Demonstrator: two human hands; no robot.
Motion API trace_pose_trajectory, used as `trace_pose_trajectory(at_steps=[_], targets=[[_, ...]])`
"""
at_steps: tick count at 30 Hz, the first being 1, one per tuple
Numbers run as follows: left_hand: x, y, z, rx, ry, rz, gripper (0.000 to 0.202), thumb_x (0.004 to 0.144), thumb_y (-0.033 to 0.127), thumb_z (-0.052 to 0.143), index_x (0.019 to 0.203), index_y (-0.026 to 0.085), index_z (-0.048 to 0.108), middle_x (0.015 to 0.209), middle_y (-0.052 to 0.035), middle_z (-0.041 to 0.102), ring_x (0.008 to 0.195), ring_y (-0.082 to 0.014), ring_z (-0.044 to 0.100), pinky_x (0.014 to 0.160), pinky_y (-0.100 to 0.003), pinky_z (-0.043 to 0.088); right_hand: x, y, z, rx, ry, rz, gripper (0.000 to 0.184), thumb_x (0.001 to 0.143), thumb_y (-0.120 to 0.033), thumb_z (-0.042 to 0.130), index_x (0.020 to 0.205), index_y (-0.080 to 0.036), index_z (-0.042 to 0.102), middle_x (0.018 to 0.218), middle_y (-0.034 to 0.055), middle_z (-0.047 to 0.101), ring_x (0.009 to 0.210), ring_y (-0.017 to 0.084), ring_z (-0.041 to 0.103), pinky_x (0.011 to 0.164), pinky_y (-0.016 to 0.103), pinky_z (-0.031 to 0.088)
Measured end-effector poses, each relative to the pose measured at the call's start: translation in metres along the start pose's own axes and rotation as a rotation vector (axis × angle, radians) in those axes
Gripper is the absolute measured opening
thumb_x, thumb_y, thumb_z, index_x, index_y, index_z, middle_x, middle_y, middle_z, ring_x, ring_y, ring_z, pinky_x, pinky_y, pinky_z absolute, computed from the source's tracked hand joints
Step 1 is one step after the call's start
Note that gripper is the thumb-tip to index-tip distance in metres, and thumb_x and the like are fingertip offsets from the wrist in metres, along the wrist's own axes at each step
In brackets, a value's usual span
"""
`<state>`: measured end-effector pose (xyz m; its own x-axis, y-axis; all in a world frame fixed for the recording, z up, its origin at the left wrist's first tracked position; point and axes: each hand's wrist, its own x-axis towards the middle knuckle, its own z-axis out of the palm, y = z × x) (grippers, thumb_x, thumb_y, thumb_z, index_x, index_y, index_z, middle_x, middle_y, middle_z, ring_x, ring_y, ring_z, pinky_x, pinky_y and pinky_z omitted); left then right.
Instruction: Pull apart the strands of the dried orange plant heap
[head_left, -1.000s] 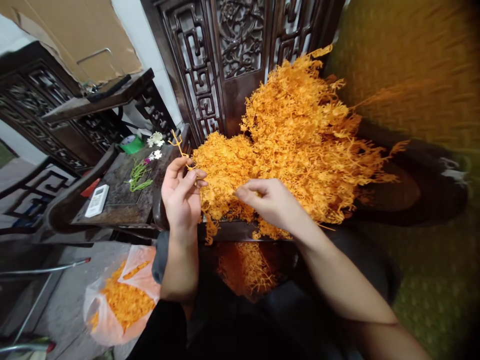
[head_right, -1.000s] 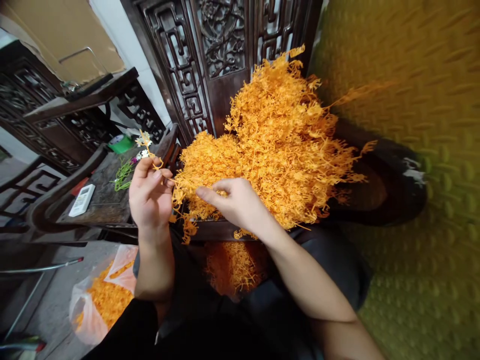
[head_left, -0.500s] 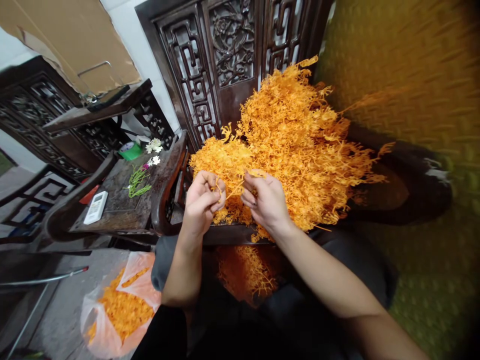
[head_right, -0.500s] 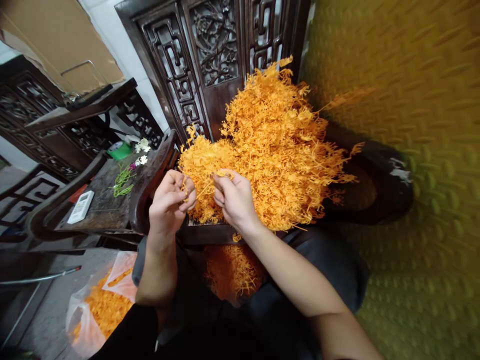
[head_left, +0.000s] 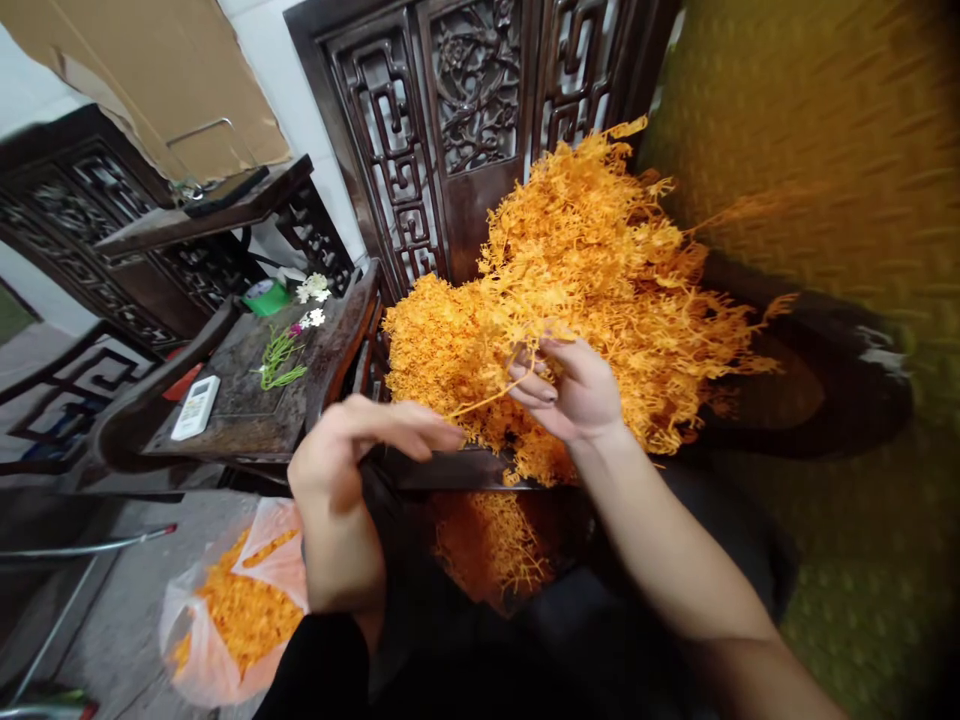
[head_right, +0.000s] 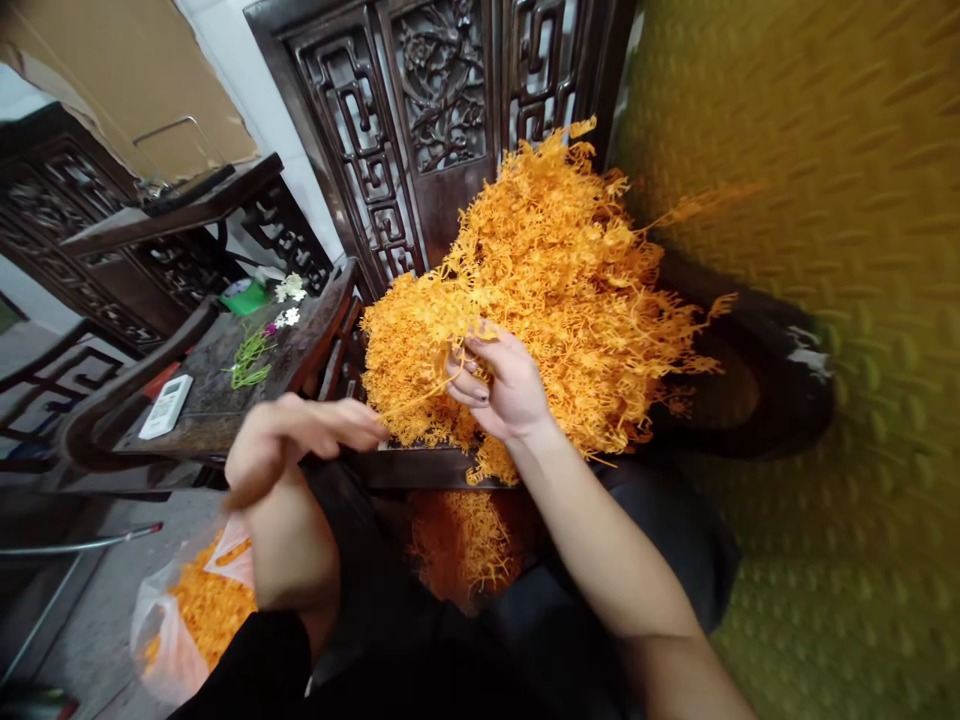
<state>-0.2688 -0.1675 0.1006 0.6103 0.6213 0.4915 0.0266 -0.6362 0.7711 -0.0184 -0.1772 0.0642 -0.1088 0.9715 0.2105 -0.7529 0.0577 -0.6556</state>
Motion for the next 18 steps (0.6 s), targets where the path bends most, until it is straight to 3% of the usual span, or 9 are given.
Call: trace_pose_trajectory(at_steps=[2,3,5,6,8,11,13,18], targets=[[0.001,-0.006,0.004,-0.001,0.249,0.01,0.034,0.094,0.053,0.069,0.082,0.023,0.078,0.086,-0.0077,0.079,0.085,-0.0226,0.076,0.084,-0.041,0.061,-0.001,-0.002,-0.003,-0.02,-0.099,0.084,0.031,0.08,-0.031,0.076,0.072,-0.019,0.049,0.058,-0.0079,0.047,0.038,0.001,0.024,0.039,0.017,0.014],[0.004,-0.009,0.008,0.018,0.274,0.011,0.025,0.094,0.045,0.073,0.085,0.022,0.079,0.096,-0.0086,0.079,0.092,-0.022,0.075,0.089,-0.041,0.06,-0.002,-0.002,-0.004,-0.033,-0.14,0.119,0.028,0.08,-0.032,0.077,0.075,-0.019,0.052,0.058,-0.008,0.047,0.038,0.001,0.023,0.039,0.017,0.014],[0.009,-0.014,0.018,0.118,0.233,-0.015,0.016,0.085,0.037,0.083,0.093,0.024,0.081,0.117,-0.0094,0.076,0.109,-0.0235,0.071,0.1,-0.042,0.056,-0.004,0.001,-0.005,-0.061,-0.193,0.176,0.027,0.079,-0.034,0.079,0.083,-0.019,0.058,0.058,-0.0084,0.049,0.037,0.0,0.022,0.038,0.017,0.014],[0.012,-0.017,0.023,0.156,0.169,-0.032,0.021,0.08,0.036,0.088,0.097,0.024,0.082,0.121,-0.0094,0.075,0.114,-0.0245,0.069,0.103,-0.043,0.054,-0.005,0.003,-0.004,-0.079,-0.201,0.2,0.028,0.078,-0.035,0.081,0.086,-0.018,0.06,0.057,-0.0086,0.049,0.037,0.0,0.021,0.038,0.017,0.014],[0.017,-0.021,0.033,0.168,0.099,-0.066,0.03,0.077,0.034,0.09,0.104,0.025,0.081,0.113,-0.0084,0.076,0.106,-0.0235,0.07,0.099,-0.041,0.054,-0.005,0.006,-0.003,-0.121,-0.175,0.229,0.033,0.075,-0.039,0.085,0.086,-0.018,0.061,0.057,-0.0084,0.051,0.036,0.0,0.021,0.037,0.017,0.013],[0.02,-0.028,0.044,0.142,0.243,-0.054,0.024,0.081,0.03,0.086,0.103,0.022,0.08,0.095,-0.0051,0.073,0.091,-0.0197,0.067,0.087,-0.035,0.054,-0.005,0.008,0.0,-0.253,-0.027,0.202,0.037,0.072,-0.043,0.09,0.084,-0.019,0.064,0.054,-0.0095,0.048,0.037,0.001,0.025,0.038,0.019,0.014],[0.022,-0.033,0.045,0.141,0.37,-0.034,0.024,0.081,0.027,0.085,0.104,0.022,0.08,0.099,-0.0049,0.07,0.093,-0.0194,0.066,0.087,-0.034,0.053,-0.005,0.007,0.001,-0.386,0.033,0.198,0.037,0.072,-0.043,0.091,0.087,-0.019,0.068,0.051,-0.0103,0.044,0.039,0.003,0.026,0.038,0.02,0.013],[0.025,-0.038,0.043,0.18,0.406,-0.048,0.041,0.079,0.026,0.086,0.119,0.025,0.076,0.105,-0.0047,0.065,0.095,-0.0192,0.063,0.086,-0.033,0.053,-0.007,0.009,0.003,-0.598,-0.079,0.276,0.03,0.075,-0.041,0.091,0.085,-0.019,0.073,0.049,-0.0096,0.041,0.042,0.004,0.025,0.038,0.023,0.011]])
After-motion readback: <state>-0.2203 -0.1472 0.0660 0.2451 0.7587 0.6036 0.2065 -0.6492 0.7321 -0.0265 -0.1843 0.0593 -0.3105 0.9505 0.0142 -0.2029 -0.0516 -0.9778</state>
